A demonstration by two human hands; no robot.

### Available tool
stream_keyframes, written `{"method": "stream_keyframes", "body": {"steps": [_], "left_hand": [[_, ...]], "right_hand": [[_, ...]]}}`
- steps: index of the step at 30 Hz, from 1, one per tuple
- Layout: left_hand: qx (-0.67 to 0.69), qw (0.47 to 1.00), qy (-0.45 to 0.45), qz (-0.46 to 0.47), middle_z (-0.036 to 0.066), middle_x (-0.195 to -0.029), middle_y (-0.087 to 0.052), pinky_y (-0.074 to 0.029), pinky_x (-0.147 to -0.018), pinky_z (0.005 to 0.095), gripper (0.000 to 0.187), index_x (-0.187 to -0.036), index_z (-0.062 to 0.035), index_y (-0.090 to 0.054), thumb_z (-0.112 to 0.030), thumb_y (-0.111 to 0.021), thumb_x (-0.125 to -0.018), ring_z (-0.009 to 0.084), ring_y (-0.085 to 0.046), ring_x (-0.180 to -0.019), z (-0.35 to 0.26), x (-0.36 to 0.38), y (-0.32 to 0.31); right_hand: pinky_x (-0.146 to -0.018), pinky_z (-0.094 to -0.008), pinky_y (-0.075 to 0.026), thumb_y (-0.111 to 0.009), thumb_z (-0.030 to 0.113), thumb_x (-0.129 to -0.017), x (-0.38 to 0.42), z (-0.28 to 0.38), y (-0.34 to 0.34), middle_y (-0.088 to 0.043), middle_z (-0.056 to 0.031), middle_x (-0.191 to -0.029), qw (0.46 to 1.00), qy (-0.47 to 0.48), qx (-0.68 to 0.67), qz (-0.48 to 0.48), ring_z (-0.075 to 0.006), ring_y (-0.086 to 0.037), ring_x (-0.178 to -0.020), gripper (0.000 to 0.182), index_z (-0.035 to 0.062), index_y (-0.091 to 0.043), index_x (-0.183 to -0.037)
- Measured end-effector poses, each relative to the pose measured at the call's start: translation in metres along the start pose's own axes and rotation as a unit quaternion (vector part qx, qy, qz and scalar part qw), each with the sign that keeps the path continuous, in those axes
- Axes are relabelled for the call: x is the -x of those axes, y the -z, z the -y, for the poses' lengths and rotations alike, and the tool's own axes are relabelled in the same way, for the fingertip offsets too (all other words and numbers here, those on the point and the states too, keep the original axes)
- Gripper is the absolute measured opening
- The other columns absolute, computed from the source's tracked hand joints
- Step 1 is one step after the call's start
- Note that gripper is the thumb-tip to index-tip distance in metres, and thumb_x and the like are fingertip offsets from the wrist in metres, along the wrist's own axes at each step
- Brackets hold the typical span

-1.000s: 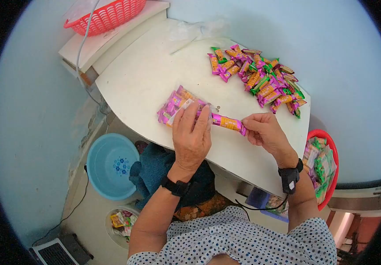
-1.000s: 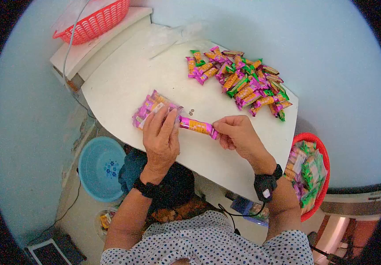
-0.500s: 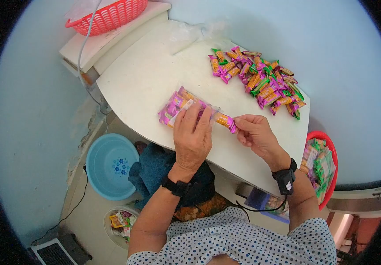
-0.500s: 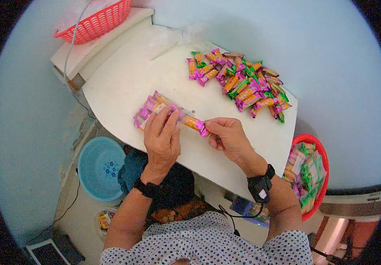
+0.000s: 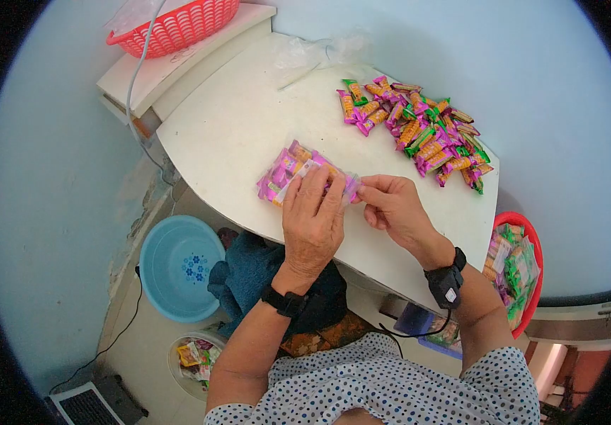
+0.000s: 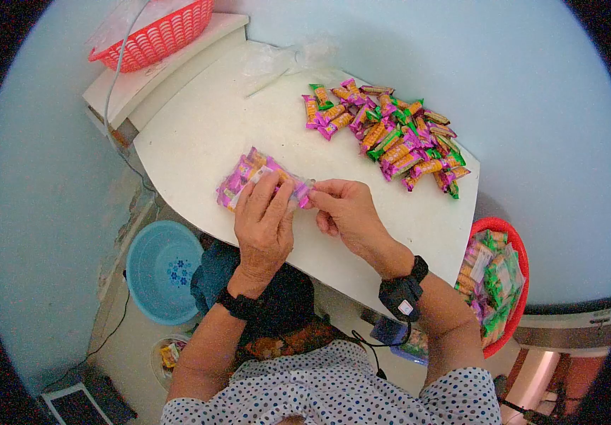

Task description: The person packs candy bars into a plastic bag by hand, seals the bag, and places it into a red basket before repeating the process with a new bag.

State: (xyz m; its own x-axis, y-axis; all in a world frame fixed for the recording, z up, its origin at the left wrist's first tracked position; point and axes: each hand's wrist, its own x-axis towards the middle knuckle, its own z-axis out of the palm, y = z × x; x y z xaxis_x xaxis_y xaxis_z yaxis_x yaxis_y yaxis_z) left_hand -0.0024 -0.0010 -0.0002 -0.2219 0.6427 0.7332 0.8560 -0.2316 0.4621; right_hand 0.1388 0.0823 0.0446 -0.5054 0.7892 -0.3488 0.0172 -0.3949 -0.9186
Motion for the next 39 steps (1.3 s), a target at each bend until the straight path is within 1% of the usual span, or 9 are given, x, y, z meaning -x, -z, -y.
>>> {"method": "stream_keyframes", "body": {"steps": [5,10,14,17,20,23,32,35,39], "left_hand": [[-0.002,1.000,0.004,0.006,0.016,-0.124,-0.061,-0.041,-0.104,0.0486,0.037,-0.119,-0.0021,-0.064,-0.006,-0.066,-0.082,0.0320,-0.058,-0.117,-0.002,-0.001,0.002],[-0.012,1.000,-0.001,0.011,0.016,-0.124,-0.060,-0.041,-0.104,0.0482,0.036,-0.119,-0.0028,-0.063,-0.009,-0.066,-0.084,0.0330,-0.057,-0.118,0.000,-0.001,0.001],[-0.015,1.000,-0.006,0.008,0.017,-0.122,-0.059,-0.040,-0.104,0.0484,0.034,-0.118,-0.0030,-0.063,-0.011,-0.066,-0.085,0.0338,-0.057,-0.119,0.000,0.001,0.000],[-0.016,1.000,-0.009,0.009,0.018,-0.122,-0.060,-0.041,-0.103,0.0484,0.033,-0.117,-0.0024,-0.063,-0.011,-0.066,-0.085,0.0342,-0.057,-0.118,0.001,0.001,-0.001],[-0.020,1.000,-0.003,0.012,0.018,-0.124,-0.061,-0.041,-0.103,0.0477,0.034,-0.118,-0.0018,-0.064,-0.008,-0.065,-0.085,0.0330,-0.058,-0.118,-0.001,0.001,0.000],[-0.017,1.000,-0.008,0.015,0.018,-0.124,-0.061,-0.040,-0.104,0.0485,0.037,-0.119,-0.0013,-0.063,-0.005,-0.065,-0.083,0.0339,-0.057,-0.119,0.001,0.001,-0.001],[-0.020,0.999,-0.030,-0.001,0.019,-0.129,-0.056,-0.037,-0.107,0.0502,0.048,-0.122,0.0005,-0.059,0.002,-0.063,-0.074,0.0393,-0.050,-0.126,-0.005,0.001,0.006],[-0.092,0.996,0.000,-0.007,0.021,-0.130,-0.054,-0.037,-0.107,0.0494,0.052,-0.125,-0.0001,-0.057,0.001,-0.064,-0.074,0.0415,-0.049,-0.125,-0.020,0.016,0.022],[-0.064,0.995,0.068,-0.018,0.020,-0.118,-0.056,-0.044,-0.095,0.0488,0.047,-0.121,-0.0005,-0.057,-0.003,-0.067,-0.075,0.0410,-0.054,-0.109,-0.024,0.046,0.040]], "right_hand": [[-0.035,-0.0225,-0.034,-0.066,0.012,-0.090,-0.012,0.000,-0.004,-0.065,-0.0064,-0.075,0.996,0.047,0.075,-0.027,-0.0087,-0.050,-0.042,0.015,-0.0024,-0.064,-0.093],[-0.047,-0.0251,-0.043,-0.067,0.007,-0.084,-0.034,-0.019,0.000,-0.064,-0.0072,-0.075,0.945,0.199,0.242,-0.093,-0.0093,-0.057,-0.056,0.014,-0.0016,-0.064,-0.095],[-0.060,-0.0276,-0.049,-0.065,0.004,-0.080,-0.038,-0.020,-0.007,-0.065,-0.0073,-0.079,0.920,0.240,0.284,-0.121,-0.0109,-0.061,-0.068,0.020,0.0012,-0.065,-0.100],[-0.060,-0.0303,-0.050,-0.061,0.002,-0.082,-0.037,-0.018,-0.014,-0.067,-0.0115,-0.084,0.917,0.256,0.289,-0.103,-0.0158,-0.062,-0.066,0.021,0.0027,-0.065,-0.103],[-0.064,-0.0366,-0.052,-0.057,0.001,-0.084,-0.036,-0.018,-0.015,-0.068,-0.0169,-0.089,0.890,0.267,0.361,-0.081,-0.0264,-0.065,-0.069,0.021,0.0024,-0.065,-0.104],[-0.068,-0.0434,-0.052,-0.055,0.002,-0.085,-0.036,-0.020,-0.013,-0.067,-0.0208,-0.089,0.819,0.378,0.424,-0.082,-0.0359,-0.066,-0.075,0.020,0.0026,-0.064,-0.102],[-0.071,-0.0495,-0.051,-0.058,0.007,-0.086,-0.021,-0.012,0.004,-0.067,-0.0206,-0.080,0.778,0.333,0.520,-0.113,-0.0404,-0.066,-0.078,0.017,0.0059,-0.065,-0.101],[-0.067,-0.0482,-0.051,-0.058,0.007,-0.086,-0.007,-0.011,0.002,-0.066,-0.0206,-0.076,0.784,0.338,0.507,-0.122,-0.0384,-0.066,-0.074,0.021,0.0057,-0.064,-0.106],[-0.060,-0.0408,-0.050,-0.059,0.005,-0.086,0.016,-0.018,-0.003,-0.065,-0.0185,-0.071,0.835,0.290,0.454,-0.110,-0.0317,-0.065,-0.064,0.026,0.0055,-0.063,-0.112]]}}
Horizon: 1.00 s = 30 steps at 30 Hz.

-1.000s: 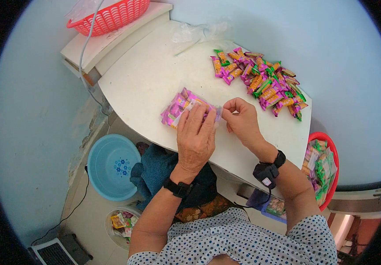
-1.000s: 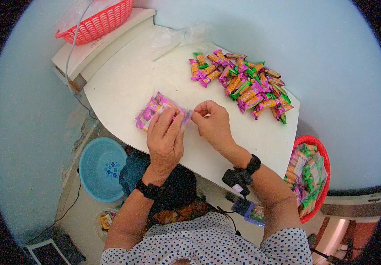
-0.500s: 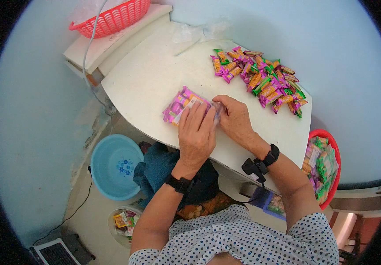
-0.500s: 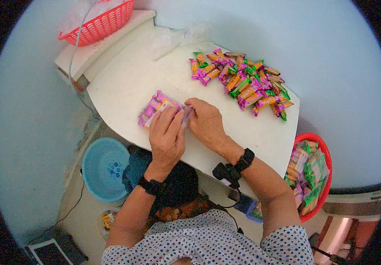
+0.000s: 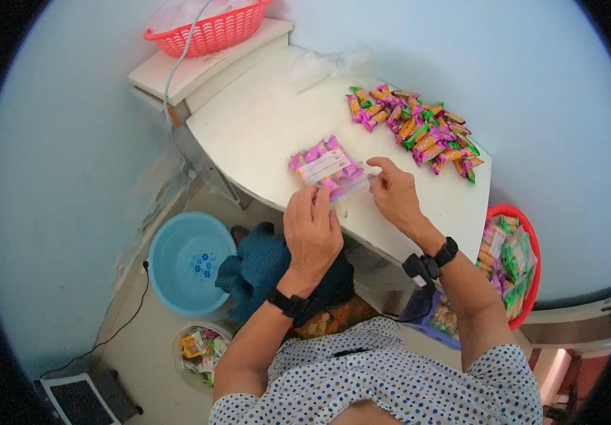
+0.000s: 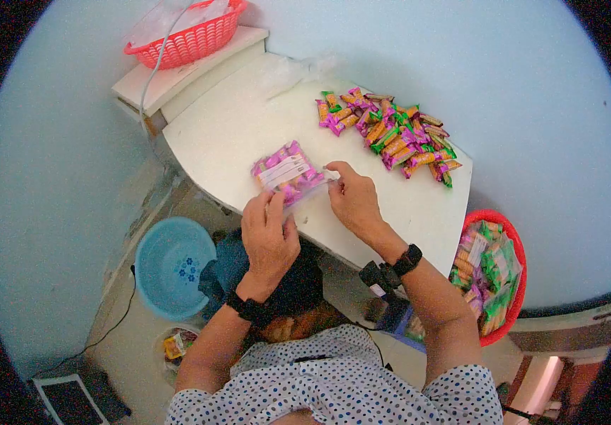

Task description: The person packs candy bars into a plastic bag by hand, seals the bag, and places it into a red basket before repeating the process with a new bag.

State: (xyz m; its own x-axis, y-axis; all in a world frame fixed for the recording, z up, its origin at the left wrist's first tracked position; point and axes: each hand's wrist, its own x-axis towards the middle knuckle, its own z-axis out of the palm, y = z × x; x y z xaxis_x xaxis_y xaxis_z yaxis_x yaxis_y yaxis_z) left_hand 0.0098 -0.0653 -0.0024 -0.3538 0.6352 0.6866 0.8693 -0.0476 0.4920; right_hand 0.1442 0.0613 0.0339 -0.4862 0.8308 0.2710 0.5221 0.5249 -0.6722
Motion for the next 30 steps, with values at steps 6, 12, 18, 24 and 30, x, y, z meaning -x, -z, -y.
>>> {"method": "stream_keyframes", "body": {"steps": [6,12,18,24,30], "left_hand": [[-0.007,0.999,0.048,0.018,0.016,-0.095,-0.059,-0.049,-0.074,0.0442,0.038,-0.114,-0.0015,-0.059,-0.007,-0.070,-0.078,0.0358,-0.058,-0.087,0.008,0.013,0.019],[-0.003,0.999,0.016,0.048,0.014,-0.090,-0.062,-0.050,-0.073,0.0431,0.028,-0.106,-0.0027,-0.061,-0.007,-0.068,-0.080,0.0346,-0.061,-0.085,0.017,0.017,0.020],[0.019,0.999,0.034,0.028,0.016,-0.098,-0.061,-0.051,-0.077,0.0436,0.027,-0.107,-0.0021,-0.060,-0.004,-0.065,-0.080,0.0360,-0.061,-0.091,0.018,0.015,0.024],[0.013,0.998,-0.002,0.069,0.019,-0.105,-0.057,-0.052,-0.081,0.0428,0.030,-0.111,0.0003,-0.058,0.000,-0.061,-0.081,0.0366,-0.059,-0.096,0.026,0.012,0.030],[0.021,0.995,-0.030,0.097,0.019,-0.101,-0.060,-0.052,-0.079,0.0440,0.025,-0.107,-0.0019,-0.061,0.002,-0.060,-0.083,0.0380,-0.061,-0.094,0.038,0.013,0.028]], "right_hand": [[-0.056,-0.0303,-0.048,-0.059,0.005,-0.089,0.026,-0.003,-0.004,-0.064,-0.0128,-0.067,0.999,0.022,-0.042,-0.012,-0.0183,-0.059,-0.057,0.022,0.0044,-0.066,-0.111],[-0.060,-0.0333,-0.050,-0.061,0.006,-0.090,0.035,0.007,0.006,-0.067,-0.0153,-0.073,0.999,0.038,-0.026,-0.005,-0.0246,-0.064,-0.060,0.018,0.0031,-0.068,-0.106],[-0.068,-0.0379,-0.054,-0.060,0.005,-0.088,0.040,0.011,0.017,-0.067,-0.0154,-0.093,0.991,0.111,0.075,-0.008,-0.0281,-0.067,-0.076,0.028,0.0067,-0.065,-0.115],[-0.074,-0.0393,-0.056,-0.059,0.003,-0.081,0.035,-0.006,0.016,-0.065,-0.0132,-0.105,0.943,0.258,0.211,-0.015,-0.0287,-0.067,-0.090,0.033,0.0094,-0.064,-0.113],[-0.073,-0.0379,-0.056,-0.063,0.005,-0.081,0.029,-0.006,0.011,-0.067,-0.0106,-0.096,0.948,0.267,0.170,-0.038,-0.0284,-0.067,-0.087,0.022,0.0075,-0.065,-0.103]]}}
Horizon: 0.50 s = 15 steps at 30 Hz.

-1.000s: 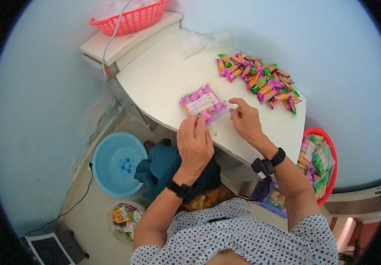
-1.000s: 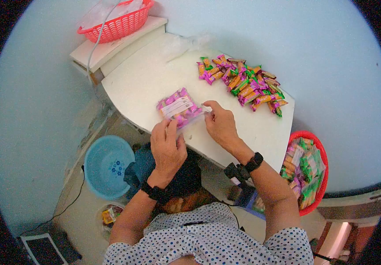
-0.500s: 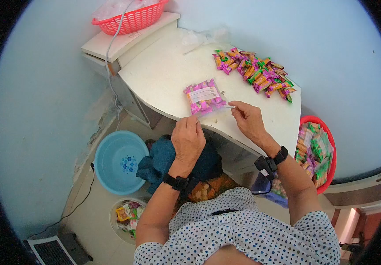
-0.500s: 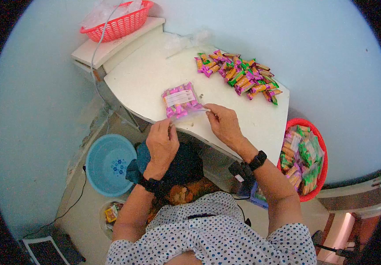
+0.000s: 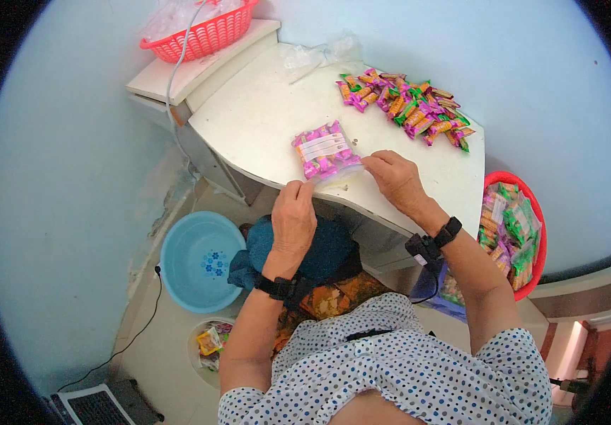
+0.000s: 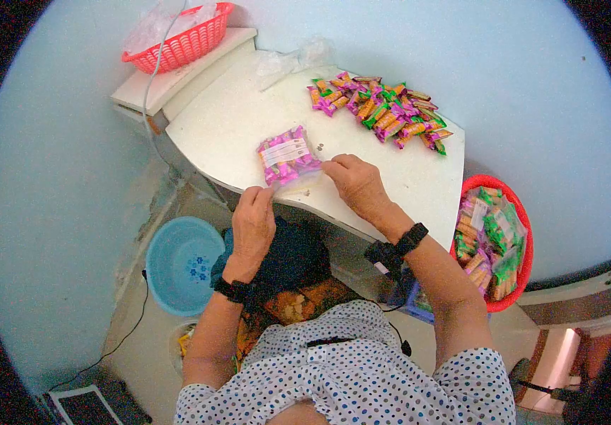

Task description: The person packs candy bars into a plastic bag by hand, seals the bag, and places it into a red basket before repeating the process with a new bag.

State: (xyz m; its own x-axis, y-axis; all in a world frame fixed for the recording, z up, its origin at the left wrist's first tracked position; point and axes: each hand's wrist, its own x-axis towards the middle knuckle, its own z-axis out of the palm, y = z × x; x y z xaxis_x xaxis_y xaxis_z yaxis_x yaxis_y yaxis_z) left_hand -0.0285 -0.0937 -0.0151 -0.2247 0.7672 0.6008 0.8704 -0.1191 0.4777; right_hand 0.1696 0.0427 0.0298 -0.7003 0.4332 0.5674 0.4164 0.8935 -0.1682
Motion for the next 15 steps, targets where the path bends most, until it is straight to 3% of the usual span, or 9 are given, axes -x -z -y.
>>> {"method": "stream_keyframes", "body": {"steps": [2,8,11,15], "left_hand": [[-0.016,0.999,0.000,0.033,0.019,-0.100,-0.060,-0.052,-0.079,0.0439,0.023,-0.106,-0.0012,-0.062,0.001,-0.061,-0.083,0.0377,-0.061,-0.093,0.004,0.000,0.005],[0.024,0.999,-0.006,-0.020,0.019,-0.108,-0.060,-0.053,-0.077,0.0417,0.027,-0.108,-0.0029,-0.062,-0.002,-0.066,-0.081,0.0364,-0.062,-0.091,-0.003,-0.009,0.017],[0.015,0.999,-0.030,-0.023,0.018,-0.121,-0.058,-0.051,-0.085,0.0424,0.032,-0.110,-0.0050,-0.063,-0.004,-0.068,-0.079,0.0362,-0.061,-0.101,-0.014,-0.008,0.019],[-0.076,0.986,-0.144,-0.043,0.018,-0.134,-0.053,-0.049,-0.087,0.0415,0.026,-0.107,-0.0038,-0.065,-0.005,-0.063,-0.081,0.0339,-0.055,-0.117,-0.022,-0.016,0.023]], "right_hand": [[-0.071,-0.0377,-0.056,-0.065,0.006,-0.083,-0.003,0.001,0.001,-0.067,-0.0104,-0.093,1.000,-0.008,-0.018,-0.016,-0.0286,-0.067,-0.085,0.016,0.0061,-0.066,-0.099],[-0.069,-0.0379,-0.055,-0.066,0.008,-0.086,-0.011,0.004,0.011,-0.066,-0.0106,-0.092,0.996,-0.025,-0.076,-0.026,-0.0298,-0.066,-0.082,0.006,0.0047,-0.067,-0.091],[-0.070,-0.0381,-0.054,-0.066,0.009,-0.086,-0.012,0.006,0.013,-0.065,-0.0108,-0.091,0.996,-0.033,-0.080,-0.021,-0.0296,-0.065,-0.081,0.007,0.0044,-0.067,-0.091],[-0.070,-0.0381,-0.053,-0.067,0.010,-0.087,-0.021,0.012,0.019,-0.064,-0.0114,-0.092,0.996,-0.010,-0.089,-0.027,-0.0300,-0.064,-0.082,0.008,0.0036,-0.066,-0.091]]}}
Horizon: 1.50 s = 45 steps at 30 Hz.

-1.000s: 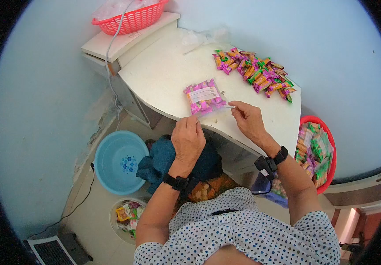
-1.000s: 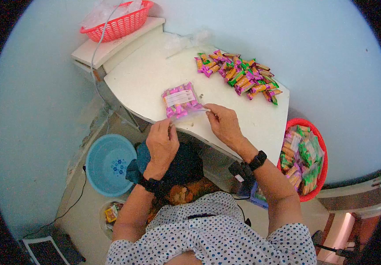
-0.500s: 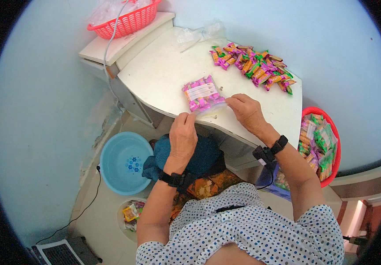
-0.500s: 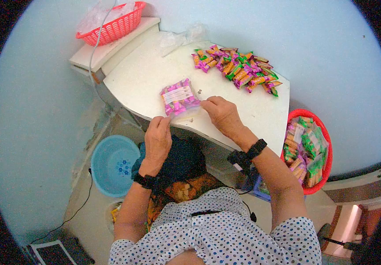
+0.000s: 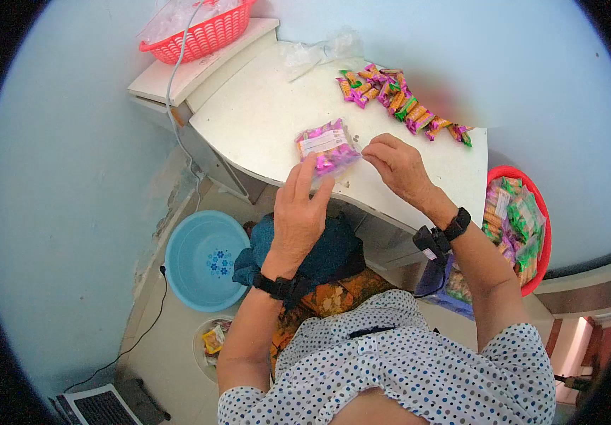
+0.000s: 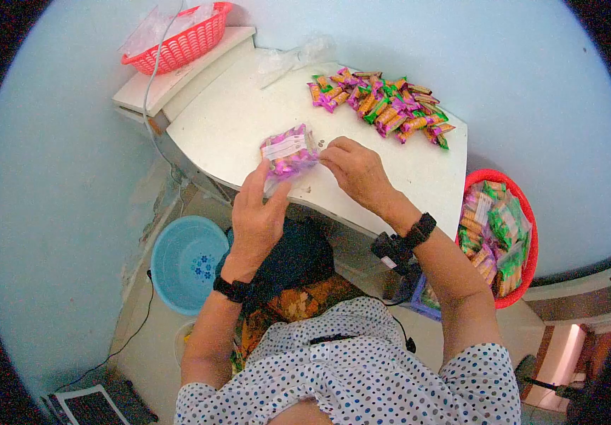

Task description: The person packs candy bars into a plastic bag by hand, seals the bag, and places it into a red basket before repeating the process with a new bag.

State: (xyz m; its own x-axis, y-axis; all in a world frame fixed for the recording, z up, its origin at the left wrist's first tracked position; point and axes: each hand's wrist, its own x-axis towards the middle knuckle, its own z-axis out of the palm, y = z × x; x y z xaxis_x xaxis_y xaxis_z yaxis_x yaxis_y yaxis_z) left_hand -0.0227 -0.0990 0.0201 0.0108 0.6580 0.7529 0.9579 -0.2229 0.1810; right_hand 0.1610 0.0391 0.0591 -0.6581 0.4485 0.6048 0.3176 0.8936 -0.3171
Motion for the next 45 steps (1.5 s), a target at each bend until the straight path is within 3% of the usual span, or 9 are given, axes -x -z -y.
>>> {"method": "stream_keyframes", "body": {"steps": [5,11,18,23,28,31,37,40,45], "left_hand": [[-0.073,0.997,0.006,-0.012,0.016,-0.136,-0.052,-0.047,-0.087,0.0406,0.024,-0.103,-0.0042,-0.066,-0.008,-0.064,-0.080,0.0331,-0.052,-0.122,0.008,0.002,-0.015],[-0.069,0.997,0.001,-0.036,0.012,-0.107,-0.066,-0.049,-0.084,0.0434,0.016,-0.094,-0.0057,-0.067,-0.007,-0.069,-0.079,0.0330,-0.061,-0.106,0.020,-0.009,0.007],[0.075,0.996,0.044,-0.027,0.010,-0.087,-0.064,-0.049,-0.073,0.0379,0.016,-0.085,-0.0015,-0.066,-0.001,-0.076,-0.073,0.0291,-0.063,-0.085,-0.008,-0.029,0.091],[0.149,0.980,0.127,0.026,0.009,-0.082,-0.065,-0.051,-0.065,0.0336,0.015,-0.081,-0.0031,-0.068,0.000,-0.079,-0.070,0.0260,-0.063,-0.075,-0.027,-0.005,0.126],[0.162,0.957,0.218,0.097,0.009,-0.082,-0.068,-0.052,-0.067,0.0318,0.014,-0.081,-0.0040,-0.070,-0.003,-0.080,-0.072,0.0232,-0.066,-0.074,-0.036,0.033,0.121],[0.144,0.956,0.228,0.113,0.009,-0.081,-0.069,-0.052,-0.069,0.0314,0.014,-0.080,-0.0040,-0.070,-0.002,-0.080,-0.072,0.0225,-0.067,-0.074,-0.043,0.043,0.116],[0.120,0.963,0.213,0.111,0.010,-0.081,-0.069,-0.053,-0.070,0.0315,0.014,-0.081,-0.0036,-0.070,0.000,-0.079,-0.072,0.0226,-0.067,-0.075,-0.042,0.051,0.109],[0.122,0.966,0.206,0.100,0.010,-0.081,-0.069,-0.053,-0.070,0.0318,0.014,-0.082,-0.0030,-0.069,0.002,-0.079,-0.072,0.0230,-0.067,-0.075,-0.040,0.051,0.107],[0.120,0.964,0.218,0.096,0.010,-0.081,-0.068,-0.052,-0.071,0.0327,0.015,-0.081,-0.0024,-0.069,0.003,-0.079,-0.072,0.0234,-0.066,-0.076,-0.041,0.049,0.108]], "right_hand": [[-0.071,-0.0382,-0.053,-0.066,0.010,-0.087,-0.010,0.007,0.003,-0.063,-0.0119,-0.093,1.000,-0.001,-0.011,-0.009,-0.0309,-0.064,-0.083,0.008,0.0033,-0.064,-0.091],[-0.070,-0.0381,-0.051,-0.066,0.007,-0.086,-0.026,0.020,0.013,-0.063,-0.0128,-0.092,0.998,-0.004,-0.046,-0.045,-0.0319,-0.063,-0.082,0.007,0.0024,-0.062,-0.090],[-0.060,-0.0305,-0.047,-0.065,0.005,-0.088,-0.030,0.055,0.041,-0.061,-0.0096,-0.081,0.986,-0.035,-0.154,-0.045,-0.0187,-0.058,-0.069,0.006,-0.0003,-0.062,-0.088],[-0.059,-0.0294,-0.046,-0.064,0.012,-0.091,-0.003,0.072,0.041,-0.057,-0.0081,-0.068,0.951,-0.127,-0.277,0.058,-0.0151,-0.055,-0.063,0.014,-0.0010,-0.064,-0.086],[-0.058,-0.0279,-0.044,-0.062,0.015,-0.093,0.032,0.068,0.018,-0.056,-0.0072,-0.066,0.925,-0.179,-0.306,0.140,-0.0116,-0.051,-0.062,0.018,-0.0017,-0.063,-0.088],[-0.067,-0.0266,-0.045,-0.060,0.018,-0.096,0.044,0.064,0.008,-0.060,-0.0024,-0.077,0.922,-0.200,-0.276,0.184,-0.0106,-0.053,-0.073,0.020,-0.0010,-0.061,-0.090],[-0.082,-0.0283,-0.050,-0.066,0.019,-0.091,0.054,0.057,-0.005,-0.066,-0.0054,-0.096,0.861,-0.225,-0.424,0.170,-0.0149,-0.062,-0.088,0.023,0.0021,-0.065,-0.106],[-0.082,-0.0288,-0.051,-0.073,0.015,-0.085,0.053,0.057,-0.007,-0.070,-0.0077,-0.097,0.904,-0.153,-0.381,0.119,-0.0144,-0.064,-0.089,0.025,0.0022,-0.066,-0.105],[-0.087,-0.0303,-0.050,-0.074,0.010,-0.083,0.057,0.050,-0.013,-0.068,-0.0088,-0.106,0.890,-0.151,-0.397,0.165,-0.0162,-0.063,-0.097,0.025,0.0033,-0.067,-0.105]]}}
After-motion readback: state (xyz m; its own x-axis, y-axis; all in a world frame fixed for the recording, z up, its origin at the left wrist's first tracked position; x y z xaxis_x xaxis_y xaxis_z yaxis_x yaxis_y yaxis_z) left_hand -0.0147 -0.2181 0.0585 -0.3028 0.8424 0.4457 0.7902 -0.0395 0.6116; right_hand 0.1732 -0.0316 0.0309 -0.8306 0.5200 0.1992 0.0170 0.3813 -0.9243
